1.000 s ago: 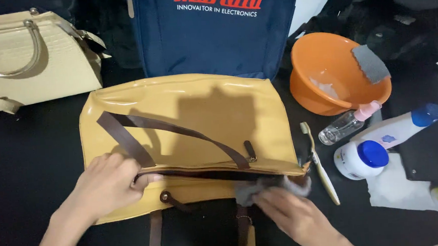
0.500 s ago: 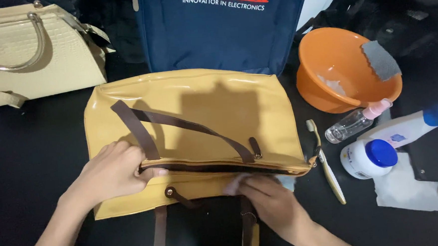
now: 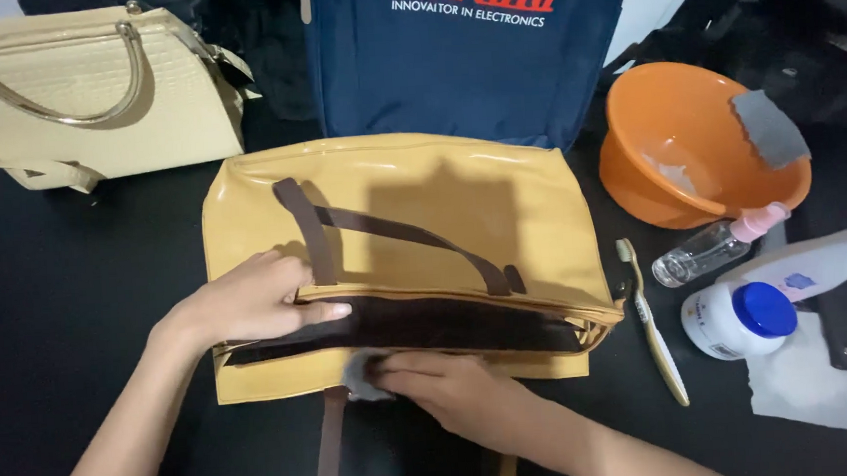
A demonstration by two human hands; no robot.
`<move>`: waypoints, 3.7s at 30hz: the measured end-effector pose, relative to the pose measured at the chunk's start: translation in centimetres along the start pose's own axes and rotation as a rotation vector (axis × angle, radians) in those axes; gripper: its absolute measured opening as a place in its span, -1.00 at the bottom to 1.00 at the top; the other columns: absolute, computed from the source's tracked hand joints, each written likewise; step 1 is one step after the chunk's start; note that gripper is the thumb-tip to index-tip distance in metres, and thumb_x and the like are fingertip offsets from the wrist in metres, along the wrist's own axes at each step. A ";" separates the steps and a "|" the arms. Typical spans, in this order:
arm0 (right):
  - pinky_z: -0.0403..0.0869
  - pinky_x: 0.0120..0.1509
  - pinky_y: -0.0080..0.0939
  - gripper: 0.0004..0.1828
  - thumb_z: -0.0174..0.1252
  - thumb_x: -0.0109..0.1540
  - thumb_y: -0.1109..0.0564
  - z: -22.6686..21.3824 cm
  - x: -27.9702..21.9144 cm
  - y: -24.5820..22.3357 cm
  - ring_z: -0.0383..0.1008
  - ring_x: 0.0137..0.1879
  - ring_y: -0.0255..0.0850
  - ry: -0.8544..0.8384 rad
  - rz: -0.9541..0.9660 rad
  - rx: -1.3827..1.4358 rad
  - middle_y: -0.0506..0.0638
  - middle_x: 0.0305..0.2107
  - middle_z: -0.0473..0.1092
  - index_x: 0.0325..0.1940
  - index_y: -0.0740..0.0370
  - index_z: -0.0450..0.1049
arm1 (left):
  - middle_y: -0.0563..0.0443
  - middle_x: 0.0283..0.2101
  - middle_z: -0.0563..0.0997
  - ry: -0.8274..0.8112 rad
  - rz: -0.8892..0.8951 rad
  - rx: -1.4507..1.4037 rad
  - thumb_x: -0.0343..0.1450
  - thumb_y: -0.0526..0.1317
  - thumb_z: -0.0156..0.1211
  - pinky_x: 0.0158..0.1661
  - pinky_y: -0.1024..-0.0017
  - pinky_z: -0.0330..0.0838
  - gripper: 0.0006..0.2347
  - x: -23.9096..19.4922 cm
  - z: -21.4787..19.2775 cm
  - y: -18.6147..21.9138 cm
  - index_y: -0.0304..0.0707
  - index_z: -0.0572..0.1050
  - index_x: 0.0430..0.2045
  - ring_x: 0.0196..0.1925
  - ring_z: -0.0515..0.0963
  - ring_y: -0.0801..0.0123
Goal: Polishing and cleaning the exterior and interior of a yellow leather handbag using a cloth and cleaning solution.
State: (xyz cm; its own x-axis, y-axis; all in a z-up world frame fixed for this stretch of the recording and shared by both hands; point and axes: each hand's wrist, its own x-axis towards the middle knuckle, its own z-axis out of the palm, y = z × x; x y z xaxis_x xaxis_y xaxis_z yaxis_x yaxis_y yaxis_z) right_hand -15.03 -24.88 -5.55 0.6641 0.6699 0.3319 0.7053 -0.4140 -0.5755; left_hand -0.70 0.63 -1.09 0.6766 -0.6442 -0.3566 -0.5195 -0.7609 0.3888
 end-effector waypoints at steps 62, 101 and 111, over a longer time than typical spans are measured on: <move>0.26 -0.09 -0.19 -0.81 -0.04 0.39 0.36 2.5 12.0 -4.6 0.30 -0.24 -0.15 0.126 -0.267 -0.902 0.00 -0.33 0.25 -0.16 0.27 0.49 | 0.08 -0.51 0.24 -0.054 0.014 -0.526 0.60 -0.04 -0.07 -0.26 0.35 0.20 -0.59 -0.5 -3.4 1.6 -0.17 0.13 -0.67 -0.42 0.22 0.42; 0.50 -0.06 -0.21 -0.54 0.13 0.11 0.28 -7.1 -11.3 -2.0 0.46 -0.19 -0.10 -0.137 1.183 -0.514 -0.05 -0.29 0.33 0.00 -0.20 0.35 | 0.11 -0.59 -0.03 0.038 0.028 -0.480 0.61 0.07 0.04 -0.39 0.31 0.01 -0.44 -0.9 -1.6 0.4 -0.14 -0.12 -0.67 -0.53 -0.04 0.38; 0.32 0.29 -0.03 -0.41 0.09 -0.02 0.49 -1.5 -2.1 -1.9 0.31 0.15 0.07 0.072 0.261 -0.800 0.13 -0.02 0.41 0.13 0.40 0.38 | 0.08 -0.41 0.25 0.045 -0.025 -0.459 0.60 0.04 -0.05 -0.18 0.35 0.17 -0.56 -0.9 -2.0 1.3 -0.21 0.07 -0.62 -0.32 0.24 0.35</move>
State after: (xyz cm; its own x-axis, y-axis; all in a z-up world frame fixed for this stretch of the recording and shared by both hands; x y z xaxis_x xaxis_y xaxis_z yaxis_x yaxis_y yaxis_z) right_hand -17.43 -26.40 -4.02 0.8250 0.4628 0.3243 0.4725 -0.8797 0.0533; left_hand -0.97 0.37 1.40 0.7131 -0.6146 -0.3373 -0.2251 -0.6564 0.7200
